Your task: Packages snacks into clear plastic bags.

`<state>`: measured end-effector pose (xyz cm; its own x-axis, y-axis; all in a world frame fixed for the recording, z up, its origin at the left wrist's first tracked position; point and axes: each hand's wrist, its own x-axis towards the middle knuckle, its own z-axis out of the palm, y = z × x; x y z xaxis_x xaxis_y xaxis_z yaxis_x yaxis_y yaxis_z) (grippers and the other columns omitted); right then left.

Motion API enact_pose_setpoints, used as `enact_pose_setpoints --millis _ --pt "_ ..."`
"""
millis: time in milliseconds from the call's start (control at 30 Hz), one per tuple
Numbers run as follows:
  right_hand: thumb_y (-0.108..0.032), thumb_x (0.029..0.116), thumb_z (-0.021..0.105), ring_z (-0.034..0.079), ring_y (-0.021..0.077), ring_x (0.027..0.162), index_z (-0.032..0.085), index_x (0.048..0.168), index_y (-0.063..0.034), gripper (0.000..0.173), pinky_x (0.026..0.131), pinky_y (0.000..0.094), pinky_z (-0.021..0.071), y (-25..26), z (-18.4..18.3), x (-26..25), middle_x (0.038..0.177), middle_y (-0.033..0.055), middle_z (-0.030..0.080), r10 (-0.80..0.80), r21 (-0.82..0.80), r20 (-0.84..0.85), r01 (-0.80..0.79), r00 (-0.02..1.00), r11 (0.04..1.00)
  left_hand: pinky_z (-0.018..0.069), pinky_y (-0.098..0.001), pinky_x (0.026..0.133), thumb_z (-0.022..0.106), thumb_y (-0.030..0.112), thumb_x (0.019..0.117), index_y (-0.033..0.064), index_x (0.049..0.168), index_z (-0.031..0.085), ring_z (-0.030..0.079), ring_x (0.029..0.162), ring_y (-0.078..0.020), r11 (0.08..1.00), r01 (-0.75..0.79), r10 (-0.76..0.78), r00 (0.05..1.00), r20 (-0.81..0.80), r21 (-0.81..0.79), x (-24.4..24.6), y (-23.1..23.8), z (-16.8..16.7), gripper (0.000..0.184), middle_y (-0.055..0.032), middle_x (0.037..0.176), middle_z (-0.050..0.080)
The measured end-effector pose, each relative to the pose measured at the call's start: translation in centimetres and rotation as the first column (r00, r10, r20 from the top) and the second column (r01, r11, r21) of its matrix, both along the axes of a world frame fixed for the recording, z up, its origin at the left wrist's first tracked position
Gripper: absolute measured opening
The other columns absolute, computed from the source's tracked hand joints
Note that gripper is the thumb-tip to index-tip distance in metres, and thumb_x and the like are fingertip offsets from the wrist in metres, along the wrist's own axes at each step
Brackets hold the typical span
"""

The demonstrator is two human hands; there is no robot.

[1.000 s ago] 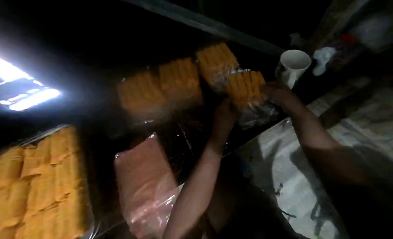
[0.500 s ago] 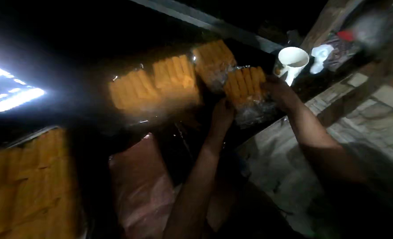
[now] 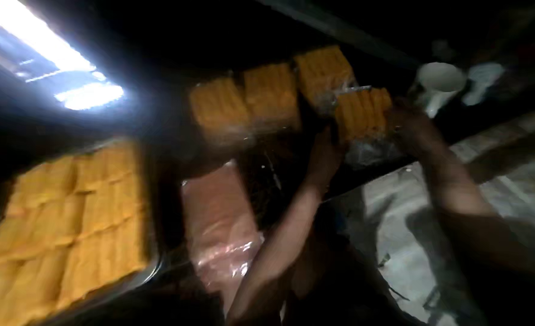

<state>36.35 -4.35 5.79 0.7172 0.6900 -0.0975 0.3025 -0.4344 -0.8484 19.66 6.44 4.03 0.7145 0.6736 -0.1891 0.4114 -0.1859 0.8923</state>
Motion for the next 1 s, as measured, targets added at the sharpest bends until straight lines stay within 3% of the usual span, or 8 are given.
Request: enact_pose_setpoints --millis 67,200,300,367,500,633,733,1000 --pt "-0.029 0.11 0.044 0.05 0.0255 0.137 0.034 0.157 -0.0055 0.054 0.113 0.0439 0.0428 -0.8 -0.4 0.1 0.154 0.0197 0.045 -0.001 0.045 -0.003 0.001 1.0 0.999 0.0483 -0.0461 0.107 0.054 0.016 0.1063 0.0055 0.154 0.04 0.056 0.131 -0.0304 0.991 0.018 -0.015 1.0 -0.021 0.131 -3.1 -1.5 0.5 0.05 -0.0197 0.152 0.047" --pt "-0.034 0.1088 0.046 0.042 0.0302 0.146 0.026 0.161 -0.0057 0.063 0.118 0.0484 0.0372 -1.6 -0.9 -1.0 0.162 0.0207 0.035 -0.011 0.025 0.16 0.007 0.987 1.0 0.0518 -0.0328 0.105 0.056 0.009 0.1016 0.0043 0.135 0.063 0.064 0.12 -0.0167 0.975 0.079 -0.105 0.987 0.119 0.21 -11.2 -6.4 -2.4 0.035 -0.013 0.134 0.064" --pt "-0.038 0.1099 0.04 0.037 0.0384 0.149 0.026 0.162 -0.0052 0.063 0.121 0.055 0.0318 -2.2 -1.2 -2.6 0.162 0.0254 0.033 0.003 -0.013 0.427 0.003 0.904 1.0 0.0551 -0.0306 0.098 0.057 0.008 0.1022 0.0006 0.126 0.068 0.071 0.107 -0.0151 0.983 0.148 -0.16 0.98 0.116 0.106 -17.4 -10.8 -5.3 0.027 -0.0131 0.12 0.072" --pt "-0.036 0.1094 0.041 0.03 0.0462 0.15 0.027 0.161 -0.0049 0.062 0.12 0.0626 0.0274 -2.4 -1.8 -3.3 0.162 0.0287 0.03 0.043 -0.047 0.542 -0.02 0.839 0.999 0.055 -0.0347 0.099 0.059 0.012 0.1019 0.004 0.126 0.07 0.071 0.109 -0.0177 0.994 0.106 -0.106 0.994 0.009 0.017 -20.9 -13.2 -7.0 0.027 -0.0122 0.12 0.073" --pt "-0.027 0.1045 0.051 0.028 0.0524 0.148 0.04 0.154 -0.0006 0.058 0.119 0.0694 0.0202 -1.3 -2.8 -5.6 0.158 0.0315 0.035 0.108 -0.035 0.637 -0.112 0.764 0.993 0.0541 -0.0352 0.101 0.061 0.016 0.1009 0.0016 0.124 0.07 0.069 0.11 -0.0169 0.983 -0.13 0.115 0.986 -0.121 -0.128 -26.5 -15.7 -10.8 0.028 -0.0131 0.12 0.072" --pt "-0.032 0.1077 0.045 0.025 0.0488 0.151 0.042 0.153 0.0004 0.056 0.119 0.0728 0.0144 -0.7 -4.0 -6.5 0.159 0.0275 0.036 0.137 -0.114 0.672 -0.081 0.728 0.99 0.0564 -0.0366 0.097 0.063 0.012 0.0992 0.0001 0.121 0.07 0.07 0.106 -0.0169 0.947 -0.305 0.286 0.944 -0.166 -0.1 -28.7 -16.0 -10.7 0.026 -0.0131 0.116 0.072" --pt "-0.035 0.1076 0.043 0.023 0.0473 0.153 0.041 0.155 -0.0015 0.058 0.12 0.072 0.0117 -1.0 -4.2 -6.5 0.161 0.0259 0.034 0.06 -0.029 0.69 -0.056 0.722 0.998 0.0566 -0.037 0.095 0.063 0.01 0.098 -0.0035 0.121 0.069 0.071 0.103 -0.0193 0.95 -0.31 0.303 0.943 -0.141 -0.034 -29.2 -15.8 -10.5 0.028 -0.0164 0.114 0.073" --pt "-0.022 0.1056 0.05 0.039 0.0477 0.144 0.053 0.144 -0.0006 0.044 0.114 0.0715 0.026 -3.1 -3.3 -6.3 0.151 0.0249 0.048 0.017 0.03 0.738 -0.058 0.674 0.998 0.0564 -0.0359 0.097 0.062 0.008 0.0977 -0.0046 0.119 0.069 0.069 0.106 -0.0179 0.957 -0.291 0.291 0.957 0.01 0.001 -29.8 -15.7 -12.6 0.026 -0.0167 0.115 0.072"
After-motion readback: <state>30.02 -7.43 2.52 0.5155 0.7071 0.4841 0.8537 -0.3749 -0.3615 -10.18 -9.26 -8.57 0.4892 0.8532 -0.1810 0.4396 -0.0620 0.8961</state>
